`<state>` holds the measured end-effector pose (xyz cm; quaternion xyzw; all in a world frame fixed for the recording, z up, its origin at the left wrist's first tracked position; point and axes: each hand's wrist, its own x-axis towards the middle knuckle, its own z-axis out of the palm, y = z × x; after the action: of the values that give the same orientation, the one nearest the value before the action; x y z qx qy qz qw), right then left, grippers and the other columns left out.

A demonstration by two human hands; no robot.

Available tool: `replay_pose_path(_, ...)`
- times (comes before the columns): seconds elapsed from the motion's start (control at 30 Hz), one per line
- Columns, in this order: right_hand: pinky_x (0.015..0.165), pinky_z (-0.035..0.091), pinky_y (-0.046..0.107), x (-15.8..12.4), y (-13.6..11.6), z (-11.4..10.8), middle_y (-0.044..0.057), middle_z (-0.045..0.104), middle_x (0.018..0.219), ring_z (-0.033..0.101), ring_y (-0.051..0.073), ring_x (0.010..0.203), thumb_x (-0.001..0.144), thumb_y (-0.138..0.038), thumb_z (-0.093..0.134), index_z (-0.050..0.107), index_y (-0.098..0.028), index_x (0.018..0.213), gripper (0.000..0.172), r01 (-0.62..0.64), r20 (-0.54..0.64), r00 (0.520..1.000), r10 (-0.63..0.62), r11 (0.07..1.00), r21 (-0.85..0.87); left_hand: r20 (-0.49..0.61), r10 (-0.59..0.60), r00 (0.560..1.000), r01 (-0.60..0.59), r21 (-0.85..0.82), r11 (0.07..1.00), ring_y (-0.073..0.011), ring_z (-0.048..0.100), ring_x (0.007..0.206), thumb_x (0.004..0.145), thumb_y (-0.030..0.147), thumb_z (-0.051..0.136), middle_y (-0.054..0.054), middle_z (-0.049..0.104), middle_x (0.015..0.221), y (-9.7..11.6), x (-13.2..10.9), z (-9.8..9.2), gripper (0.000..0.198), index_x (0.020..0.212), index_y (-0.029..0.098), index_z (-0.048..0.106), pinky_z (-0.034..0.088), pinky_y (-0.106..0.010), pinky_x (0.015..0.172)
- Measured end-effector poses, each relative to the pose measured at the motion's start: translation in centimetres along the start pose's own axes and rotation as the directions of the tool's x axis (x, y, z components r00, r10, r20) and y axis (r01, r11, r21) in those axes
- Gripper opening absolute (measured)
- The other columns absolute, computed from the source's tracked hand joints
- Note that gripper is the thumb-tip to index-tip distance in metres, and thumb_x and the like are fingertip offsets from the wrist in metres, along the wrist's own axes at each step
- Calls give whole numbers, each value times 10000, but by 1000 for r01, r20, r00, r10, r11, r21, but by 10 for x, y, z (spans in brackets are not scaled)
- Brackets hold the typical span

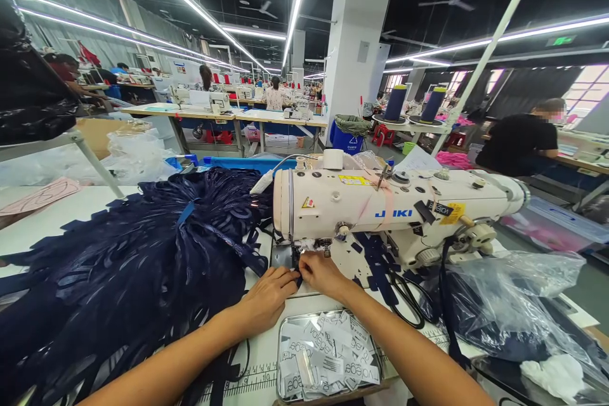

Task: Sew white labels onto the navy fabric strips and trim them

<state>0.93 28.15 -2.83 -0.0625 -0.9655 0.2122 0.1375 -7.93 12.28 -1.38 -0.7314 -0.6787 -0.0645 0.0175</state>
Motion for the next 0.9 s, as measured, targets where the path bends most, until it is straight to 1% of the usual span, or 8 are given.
replay_pose_path(0.07,670,406,266,-7,-4,1,23,563,749,505,160,711,751,-32,499,561,-167,710,154,58,-10,998,-59,997,-51,-37,14,999,-14,7,1000,-235,485,1055,717,22,450,-98,569,1154,-1,-1,3,290,963,113,574,416,-378,882)
replay_pose_path(0.13,717,415,306,-16,-7,2,58,578,815,506,184,761,798,-41,472,583,-152,768,160,173,-12,984,-178,968,-183,-90,45,995,-43,24,999,-228,490,1067,723,23,454,-104,582,1135,-2,-3,7,300,985,100,578,395,-370,926)
replay_pose_path(0.23,748,432,343,-25,-8,3,98,594,909,511,202,785,830,-30,434,600,-115,872,191,326,13,936,-352,852,-410,-157,68,985,-61,48,997,-214,524,1035,752,43,453,-101,613,1078,-4,-5,10,272,979,99,592,364,-371,969)
replay_pose_path(0.3,764,444,346,-26,-5,2,108,599,957,523,203,801,835,-29,430,602,-102,916,204,357,22,919,-393,809,-468,-177,65,982,-56,60,997,-214,532,1035,768,62,457,-95,619,1073,-4,-3,12,256,976,112,599,354,-385,981)
replay_pose_path(0.43,751,483,342,-20,8,-2,123,610,1020,551,223,894,838,-37,430,600,-92,988,234,375,41,912,-408,788,-488,-173,13,985,6,107,994,-218,550,1019,774,54,459,-102,629,1054,-3,8,15,264,992,106,599,386,-377,951)
replay_pose_path(0.6,743,509,347,-14,25,-2,148,573,1149,566,234,969,814,-8,405,559,-100,1125,359,356,84,928,-364,794,-492,-163,-83,983,106,141,984,-224,573,960,767,50,478,-109,640,1003,2,23,20,238,961,93,607,417,-366,915)
replay_pose_path(0.73,800,496,385,-14,32,-1,154,551,1189,560,246,1005,821,-32,400,544,-105,1163,378,350,90,933,-348,823,-448,-148,-112,983,134,149,980,-223,577,932,766,47,479,-115,638,985,4,28,22,224,942,93,610,429,-359,898)
replay_pose_path(0.9,819,492,405,-13,34,0,152,555,1188,565,253,1016,829,-52,406,545,-107,1168,371,335,83,940,-331,849,-408,-136,-130,982,150,154,977,-230,565,949,771,41,457,-143,628,992,8,29,21,243,961,79,603,420,-362,899)
